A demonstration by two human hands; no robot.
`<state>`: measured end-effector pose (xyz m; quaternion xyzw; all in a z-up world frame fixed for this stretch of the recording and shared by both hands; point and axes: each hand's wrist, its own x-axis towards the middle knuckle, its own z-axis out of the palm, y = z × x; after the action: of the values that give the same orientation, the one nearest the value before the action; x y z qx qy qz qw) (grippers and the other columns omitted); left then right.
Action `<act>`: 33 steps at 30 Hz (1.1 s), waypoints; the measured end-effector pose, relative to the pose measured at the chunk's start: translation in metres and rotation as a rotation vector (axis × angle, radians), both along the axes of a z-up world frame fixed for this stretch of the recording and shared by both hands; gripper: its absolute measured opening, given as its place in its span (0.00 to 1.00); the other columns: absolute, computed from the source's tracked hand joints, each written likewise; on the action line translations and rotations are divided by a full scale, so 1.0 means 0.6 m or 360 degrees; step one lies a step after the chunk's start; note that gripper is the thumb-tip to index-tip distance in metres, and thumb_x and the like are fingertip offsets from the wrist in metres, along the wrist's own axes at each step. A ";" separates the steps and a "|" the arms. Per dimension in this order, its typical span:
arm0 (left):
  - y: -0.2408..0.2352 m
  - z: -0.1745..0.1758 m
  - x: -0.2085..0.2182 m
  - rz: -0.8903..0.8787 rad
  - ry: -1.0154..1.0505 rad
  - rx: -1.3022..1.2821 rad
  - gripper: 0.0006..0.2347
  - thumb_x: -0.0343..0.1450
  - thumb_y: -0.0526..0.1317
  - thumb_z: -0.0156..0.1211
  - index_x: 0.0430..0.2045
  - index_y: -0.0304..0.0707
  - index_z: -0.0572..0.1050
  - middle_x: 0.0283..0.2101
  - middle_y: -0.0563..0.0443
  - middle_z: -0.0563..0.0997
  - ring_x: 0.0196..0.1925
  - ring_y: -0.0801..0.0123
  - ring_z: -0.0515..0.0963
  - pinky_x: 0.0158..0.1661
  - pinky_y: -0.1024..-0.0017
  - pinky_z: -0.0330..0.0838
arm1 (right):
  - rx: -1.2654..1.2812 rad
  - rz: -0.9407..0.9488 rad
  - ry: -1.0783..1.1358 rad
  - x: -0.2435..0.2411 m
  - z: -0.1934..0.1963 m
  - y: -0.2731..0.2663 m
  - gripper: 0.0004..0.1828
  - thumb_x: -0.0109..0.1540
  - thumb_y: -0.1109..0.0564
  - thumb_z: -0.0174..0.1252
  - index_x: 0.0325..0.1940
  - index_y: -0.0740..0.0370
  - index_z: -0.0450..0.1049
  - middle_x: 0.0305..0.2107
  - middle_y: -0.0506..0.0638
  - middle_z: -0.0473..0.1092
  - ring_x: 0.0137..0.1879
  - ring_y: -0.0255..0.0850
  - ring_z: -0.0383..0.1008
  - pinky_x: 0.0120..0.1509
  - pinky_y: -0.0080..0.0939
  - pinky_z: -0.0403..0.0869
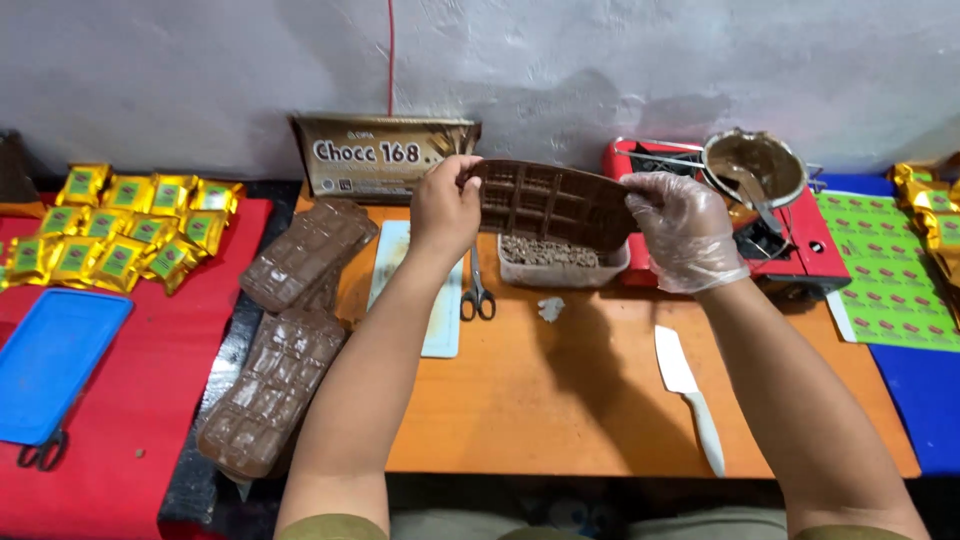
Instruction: Filling chocolate molds with small toppings using a spoon and leveling the surface with a knife.
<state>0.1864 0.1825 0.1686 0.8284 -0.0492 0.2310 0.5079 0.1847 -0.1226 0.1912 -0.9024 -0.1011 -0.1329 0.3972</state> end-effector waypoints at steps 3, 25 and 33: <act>0.007 -0.036 0.034 0.0034 -0.0283 0.0415 0.09 0.72 0.28 0.52 0.39 0.39 0.79 0.40 0.45 0.81 0.47 0.50 0.83 0.48 0.59 0.77 | -0.0751 -0.0020 -0.0627 0.010 -0.023 -0.008 0.09 0.60 0.56 0.66 0.43 0.41 0.83 0.32 0.45 0.79 0.43 0.48 0.80 0.46 0.53 0.78; -0.013 -0.209 0.028 0.0088 -0.1493 0.1589 0.06 0.70 0.35 0.60 0.21 0.43 0.77 0.25 0.52 0.75 0.32 0.61 0.80 0.43 0.61 0.78 | -0.1224 0.0200 -0.1832 -0.061 -0.128 -0.045 0.12 0.63 0.60 0.59 0.24 0.54 0.76 0.23 0.49 0.71 0.30 0.48 0.73 0.34 0.48 0.73; -0.015 -0.114 0.026 0.0187 -0.1564 0.1487 0.04 0.70 0.34 0.60 0.25 0.43 0.78 0.28 0.53 0.75 0.31 0.63 0.80 0.40 0.66 0.78 | -0.1097 0.0059 -0.2011 -0.055 -0.066 -0.059 0.08 0.65 0.57 0.61 0.30 0.53 0.77 0.31 0.48 0.74 0.35 0.46 0.74 0.38 0.47 0.72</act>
<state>0.2018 0.1734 0.1001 0.7610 -0.3238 0.5621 0.0020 0.1518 -0.1583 0.1514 -0.7252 -0.3631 -0.5835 -0.0424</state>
